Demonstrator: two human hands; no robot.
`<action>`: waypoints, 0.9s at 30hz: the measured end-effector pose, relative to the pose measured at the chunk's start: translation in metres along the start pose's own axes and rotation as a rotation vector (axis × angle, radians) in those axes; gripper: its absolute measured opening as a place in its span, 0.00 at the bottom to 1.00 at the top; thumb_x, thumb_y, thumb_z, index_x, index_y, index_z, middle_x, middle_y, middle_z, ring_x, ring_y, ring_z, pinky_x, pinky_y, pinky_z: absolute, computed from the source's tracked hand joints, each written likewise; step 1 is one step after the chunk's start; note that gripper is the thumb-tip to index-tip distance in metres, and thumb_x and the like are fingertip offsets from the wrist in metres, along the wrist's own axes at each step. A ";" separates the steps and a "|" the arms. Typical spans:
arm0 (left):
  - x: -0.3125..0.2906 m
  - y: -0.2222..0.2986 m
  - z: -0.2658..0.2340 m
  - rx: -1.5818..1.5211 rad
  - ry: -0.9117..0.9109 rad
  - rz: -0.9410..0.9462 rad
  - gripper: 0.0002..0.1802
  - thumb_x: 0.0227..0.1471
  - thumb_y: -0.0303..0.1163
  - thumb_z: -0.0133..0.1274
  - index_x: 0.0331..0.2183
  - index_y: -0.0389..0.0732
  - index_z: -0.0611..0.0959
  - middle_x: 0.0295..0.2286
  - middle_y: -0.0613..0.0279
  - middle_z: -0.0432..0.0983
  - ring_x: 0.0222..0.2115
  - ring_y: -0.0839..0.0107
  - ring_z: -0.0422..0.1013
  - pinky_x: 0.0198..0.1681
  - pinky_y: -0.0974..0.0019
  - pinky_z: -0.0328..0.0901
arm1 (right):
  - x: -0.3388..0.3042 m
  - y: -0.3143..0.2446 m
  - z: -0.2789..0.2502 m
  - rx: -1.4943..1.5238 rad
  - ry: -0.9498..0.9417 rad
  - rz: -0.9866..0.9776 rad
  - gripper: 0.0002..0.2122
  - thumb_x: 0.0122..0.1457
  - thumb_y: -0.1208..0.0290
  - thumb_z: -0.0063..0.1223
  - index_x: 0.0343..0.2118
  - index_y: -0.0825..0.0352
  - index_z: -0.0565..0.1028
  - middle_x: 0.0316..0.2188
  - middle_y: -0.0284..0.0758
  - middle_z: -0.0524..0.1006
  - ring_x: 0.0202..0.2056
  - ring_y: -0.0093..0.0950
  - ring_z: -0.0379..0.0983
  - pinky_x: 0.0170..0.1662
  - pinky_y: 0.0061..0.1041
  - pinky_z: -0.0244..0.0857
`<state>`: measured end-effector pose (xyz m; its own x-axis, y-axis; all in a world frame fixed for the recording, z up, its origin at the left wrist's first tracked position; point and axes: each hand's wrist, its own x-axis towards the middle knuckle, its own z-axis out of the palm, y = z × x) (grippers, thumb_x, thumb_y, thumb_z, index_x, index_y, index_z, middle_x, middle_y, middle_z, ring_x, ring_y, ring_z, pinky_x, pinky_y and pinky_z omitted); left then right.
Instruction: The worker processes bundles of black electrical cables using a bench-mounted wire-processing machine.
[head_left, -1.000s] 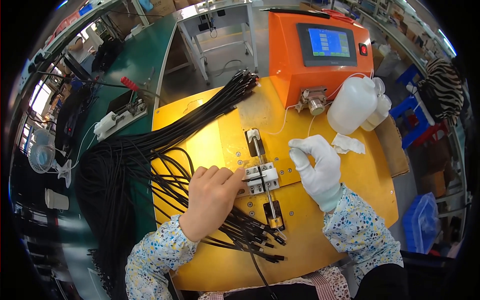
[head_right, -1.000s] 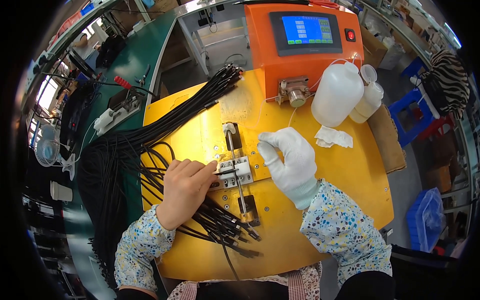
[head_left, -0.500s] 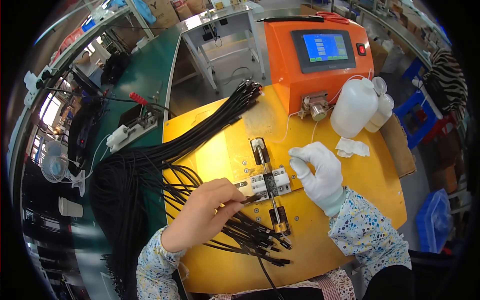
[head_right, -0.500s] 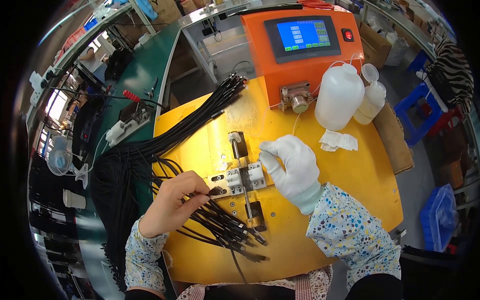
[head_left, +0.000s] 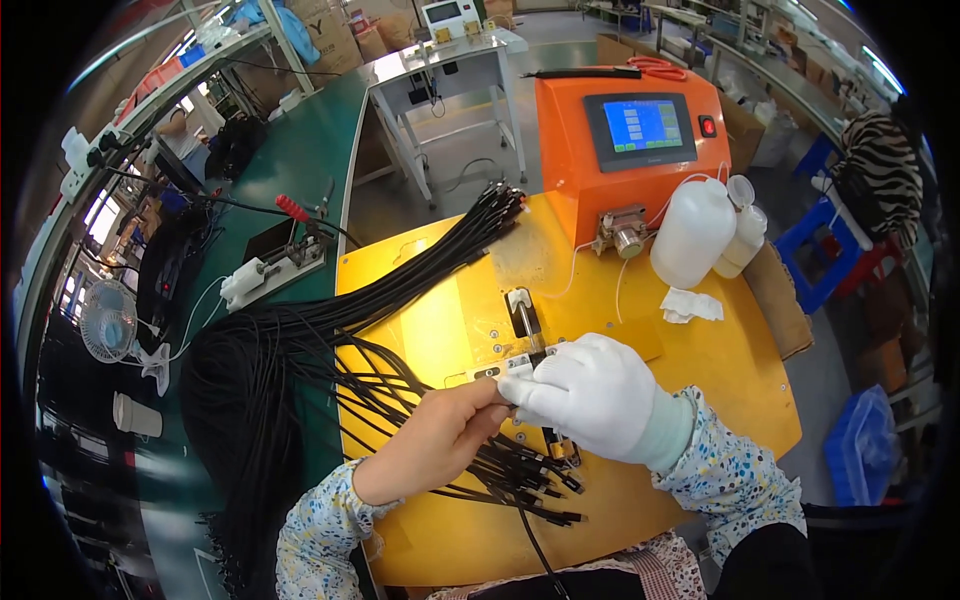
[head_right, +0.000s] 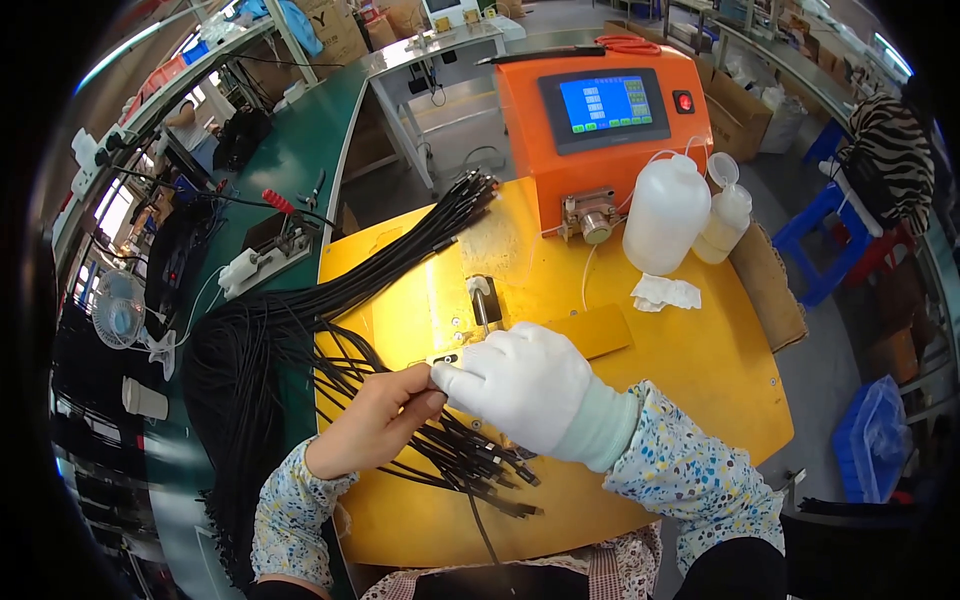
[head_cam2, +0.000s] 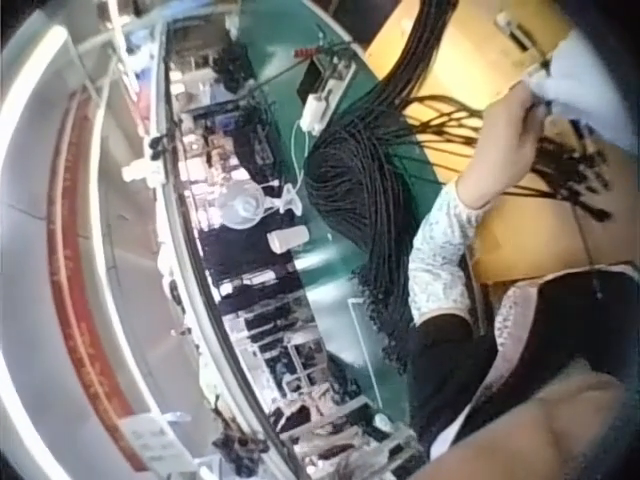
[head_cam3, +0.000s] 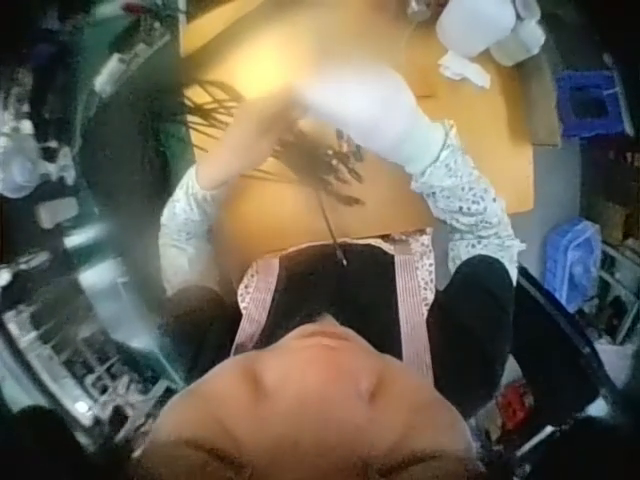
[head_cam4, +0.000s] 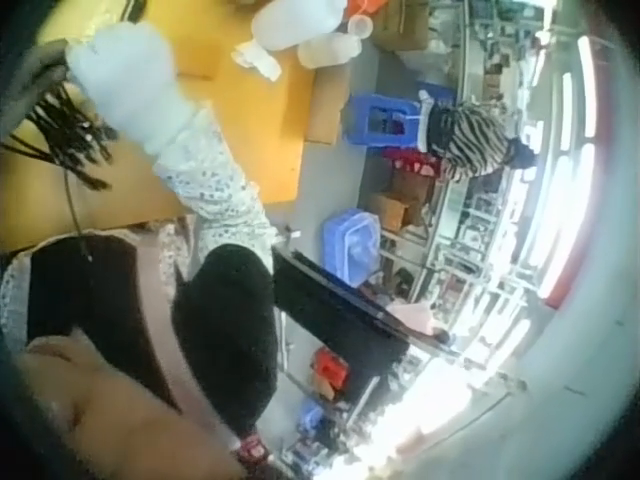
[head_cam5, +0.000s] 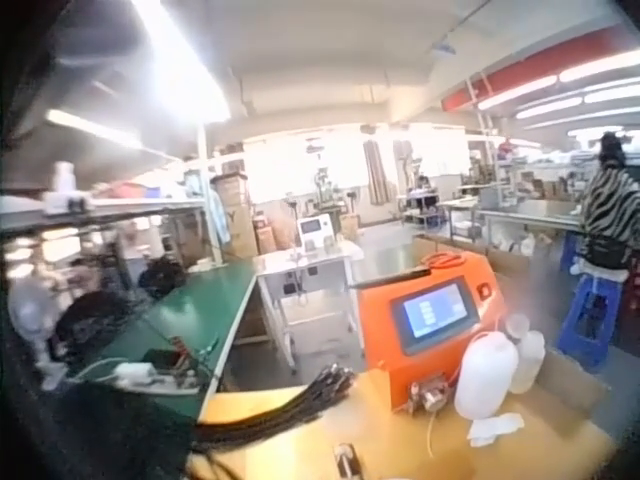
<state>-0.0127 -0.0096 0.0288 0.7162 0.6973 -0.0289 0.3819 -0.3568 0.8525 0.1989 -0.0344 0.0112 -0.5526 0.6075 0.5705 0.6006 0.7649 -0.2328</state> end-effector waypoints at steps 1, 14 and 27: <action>0.001 -0.002 0.002 0.041 0.036 0.091 0.06 0.59 0.25 0.47 0.36 0.33 0.75 0.22 0.63 0.72 0.23 0.78 0.68 0.30 0.73 0.65 | 0.001 -0.002 -0.002 -0.147 -0.032 -0.003 0.14 0.51 0.64 0.57 0.39 0.62 0.75 0.23 0.29 0.71 0.26 0.30 0.70 0.29 0.29 0.63; -0.018 -0.005 0.008 0.190 0.216 0.094 0.04 0.52 0.24 0.54 0.30 0.33 0.80 0.19 0.53 0.74 0.18 0.67 0.70 0.24 0.69 0.63 | -0.009 0.001 0.026 0.461 -0.153 0.335 0.08 0.57 0.65 0.53 0.35 0.64 0.76 0.26 0.39 0.75 0.30 0.41 0.72 0.34 0.34 0.67; -0.003 -0.023 0.006 -0.339 -0.011 0.067 0.06 0.59 0.26 0.49 0.33 0.33 0.78 0.26 0.68 0.75 0.27 0.84 0.68 0.31 0.79 0.64 | -0.007 -0.008 -0.006 0.657 -0.107 0.468 0.10 0.50 0.68 0.65 0.33 0.67 0.78 0.30 0.38 0.79 0.32 0.32 0.76 0.38 0.25 0.68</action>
<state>-0.0196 -0.0070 0.0062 0.7399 0.6721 0.0293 0.1191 -0.1736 0.9776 0.2016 -0.0460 0.0133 -0.4007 0.8872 0.2286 0.3401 0.3758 -0.8620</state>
